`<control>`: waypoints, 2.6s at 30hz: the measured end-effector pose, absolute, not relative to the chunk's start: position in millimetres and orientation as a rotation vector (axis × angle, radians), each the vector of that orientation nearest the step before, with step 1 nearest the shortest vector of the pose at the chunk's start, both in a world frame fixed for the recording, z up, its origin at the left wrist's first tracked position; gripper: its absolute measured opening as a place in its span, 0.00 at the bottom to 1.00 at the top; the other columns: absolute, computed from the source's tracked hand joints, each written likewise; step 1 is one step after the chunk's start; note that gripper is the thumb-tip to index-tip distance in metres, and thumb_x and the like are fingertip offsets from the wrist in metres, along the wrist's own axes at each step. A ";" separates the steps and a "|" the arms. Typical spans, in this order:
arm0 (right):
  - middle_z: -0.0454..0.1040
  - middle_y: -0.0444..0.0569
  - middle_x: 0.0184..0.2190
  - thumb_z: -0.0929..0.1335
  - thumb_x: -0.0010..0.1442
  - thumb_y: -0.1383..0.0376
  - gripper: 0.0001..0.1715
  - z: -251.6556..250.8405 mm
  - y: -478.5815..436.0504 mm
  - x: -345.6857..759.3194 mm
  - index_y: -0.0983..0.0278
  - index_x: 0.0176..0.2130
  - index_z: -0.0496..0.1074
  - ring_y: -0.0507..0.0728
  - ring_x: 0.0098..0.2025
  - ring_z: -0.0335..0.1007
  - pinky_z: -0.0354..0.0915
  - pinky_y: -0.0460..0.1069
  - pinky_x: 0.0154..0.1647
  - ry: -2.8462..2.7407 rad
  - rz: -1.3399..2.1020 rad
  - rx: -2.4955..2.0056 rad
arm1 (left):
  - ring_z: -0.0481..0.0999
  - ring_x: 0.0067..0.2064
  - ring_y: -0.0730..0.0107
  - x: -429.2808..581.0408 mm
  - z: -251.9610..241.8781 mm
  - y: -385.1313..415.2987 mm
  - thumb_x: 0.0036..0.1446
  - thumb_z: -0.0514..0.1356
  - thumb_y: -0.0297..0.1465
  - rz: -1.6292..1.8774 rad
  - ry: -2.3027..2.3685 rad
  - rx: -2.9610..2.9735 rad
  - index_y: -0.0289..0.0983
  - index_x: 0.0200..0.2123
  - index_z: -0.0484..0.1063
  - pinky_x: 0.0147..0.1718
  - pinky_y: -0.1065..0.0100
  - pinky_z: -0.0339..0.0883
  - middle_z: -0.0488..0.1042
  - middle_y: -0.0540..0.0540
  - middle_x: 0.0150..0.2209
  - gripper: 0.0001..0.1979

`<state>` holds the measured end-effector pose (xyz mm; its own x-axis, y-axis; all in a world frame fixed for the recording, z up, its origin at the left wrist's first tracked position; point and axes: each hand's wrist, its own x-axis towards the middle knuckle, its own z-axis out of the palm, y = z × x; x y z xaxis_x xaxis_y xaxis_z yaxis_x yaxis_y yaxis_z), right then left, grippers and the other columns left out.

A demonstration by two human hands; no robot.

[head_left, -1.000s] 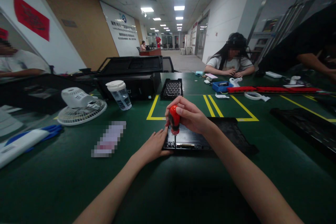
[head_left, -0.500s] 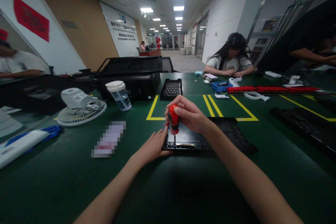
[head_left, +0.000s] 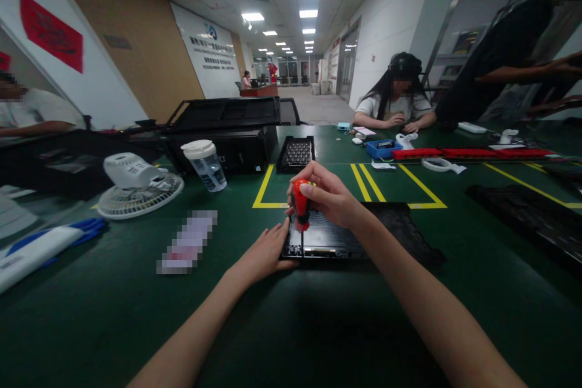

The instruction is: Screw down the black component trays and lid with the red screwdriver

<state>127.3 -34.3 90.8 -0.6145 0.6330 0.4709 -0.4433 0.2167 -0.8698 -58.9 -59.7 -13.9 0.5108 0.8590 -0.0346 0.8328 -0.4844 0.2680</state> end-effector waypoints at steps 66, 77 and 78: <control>0.56 0.39 0.21 0.65 0.54 0.62 0.13 103.9 -46.9 128.4 0.64 0.25 0.56 0.47 0.22 0.54 0.53 0.43 0.21 -1.816 0.433 -0.749 | 0.52 0.61 0.49 -59.0 -26.0 -54.5 0.47 0.57 0.50 0.213 1.461 2.528 0.34 0.60 0.45 0.56 0.49 0.49 0.50 0.33 0.62 0.43; 0.56 0.39 0.20 0.65 0.53 0.63 0.14 104.9 -54.5 121.6 0.63 0.24 0.53 0.48 0.23 0.53 0.52 0.44 0.23 -1.811 0.230 -0.819 | 0.52 0.61 0.48 -55.3 -14.9 -59.7 0.48 0.57 0.47 0.188 1.454 2.503 0.36 0.59 0.48 0.55 0.49 0.49 0.53 0.33 0.61 0.39; 0.56 0.39 0.20 0.65 0.54 0.63 0.15 105.1 -55.2 120.7 0.63 0.24 0.53 0.48 0.22 0.52 0.52 0.44 0.23 -1.807 0.210 -0.822 | 0.52 0.61 0.48 -55.2 -14.4 -60.0 0.48 0.57 0.47 0.191 1.453 2.504 0.36 0.59 0.48 0.55 0.49 0.49 0.53 0.33 0.61 0.39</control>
